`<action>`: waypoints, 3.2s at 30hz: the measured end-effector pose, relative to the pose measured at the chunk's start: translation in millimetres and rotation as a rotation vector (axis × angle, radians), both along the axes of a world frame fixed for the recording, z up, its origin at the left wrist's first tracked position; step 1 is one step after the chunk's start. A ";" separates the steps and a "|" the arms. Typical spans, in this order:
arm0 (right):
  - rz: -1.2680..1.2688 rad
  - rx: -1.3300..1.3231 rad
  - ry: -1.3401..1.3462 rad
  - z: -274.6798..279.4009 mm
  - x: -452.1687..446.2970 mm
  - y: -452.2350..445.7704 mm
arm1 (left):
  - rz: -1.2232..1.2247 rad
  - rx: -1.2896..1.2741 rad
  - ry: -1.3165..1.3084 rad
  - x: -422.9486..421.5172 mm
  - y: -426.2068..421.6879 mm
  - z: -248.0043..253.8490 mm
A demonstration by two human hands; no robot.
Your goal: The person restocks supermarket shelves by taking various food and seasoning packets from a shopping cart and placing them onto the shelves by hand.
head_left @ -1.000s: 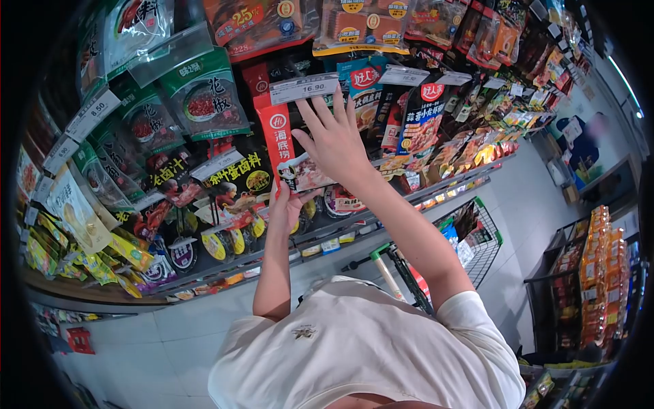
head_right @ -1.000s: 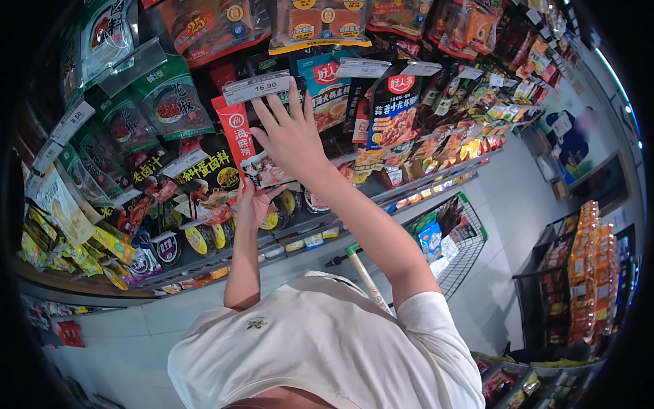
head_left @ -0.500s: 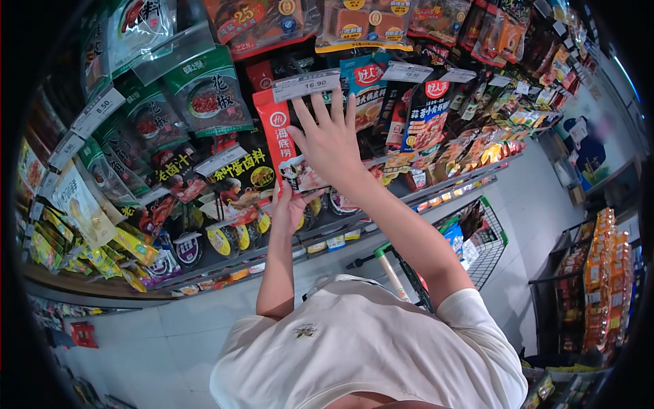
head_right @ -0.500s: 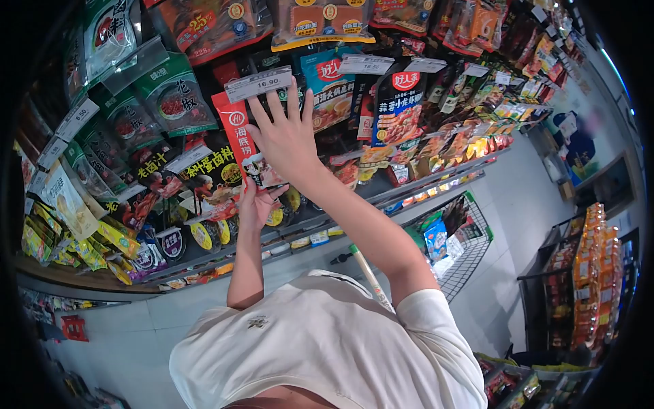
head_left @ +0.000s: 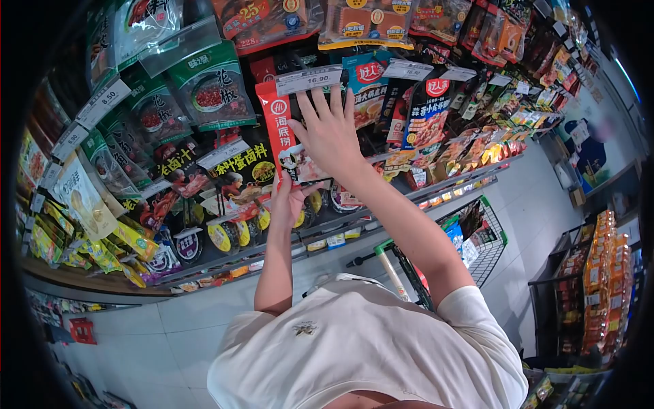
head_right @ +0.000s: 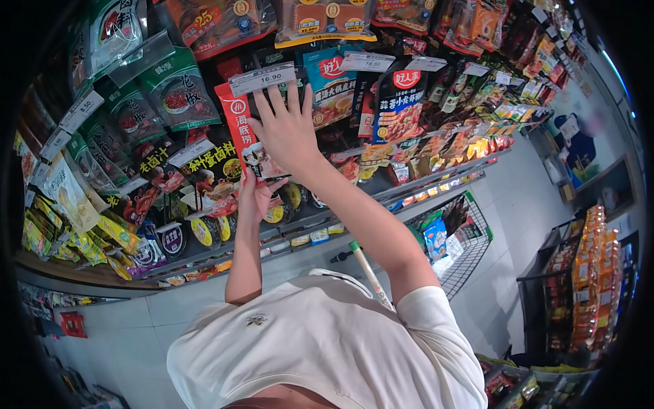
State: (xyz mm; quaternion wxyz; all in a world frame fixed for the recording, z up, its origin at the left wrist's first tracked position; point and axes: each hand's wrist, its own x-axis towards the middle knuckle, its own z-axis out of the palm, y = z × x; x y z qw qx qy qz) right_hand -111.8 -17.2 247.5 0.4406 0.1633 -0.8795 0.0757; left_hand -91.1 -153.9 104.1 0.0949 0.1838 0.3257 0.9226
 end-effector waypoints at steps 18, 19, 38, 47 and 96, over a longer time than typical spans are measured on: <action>0.107 -0.080 -0.097 -17.5 -13.7 1.5 | 0.004 0.105 -0.153 -7.9 -4.7 -13.2; 0.103 -0.076 -0.092 -18.1 -13.8 0.6 | 0.013 0.115 -0.161 -7.7 -6.1 -17.6; -0.020 -0.037 0.028 -32.3 -50.3 -19.4 | -0.034 -0.009 -0.280 102.7 -66.4 -76.4; 0.047 -0.024 -0.075 -37.6 -74.3 -5.7 | -0.075 -0.058 -0.247 97.4 -45.9 -66.8; -1.359 -1.083 -0.264 -434.6 487.4 407.9 | -1.302 -1.519 1.126 167.1 378.2 -298.3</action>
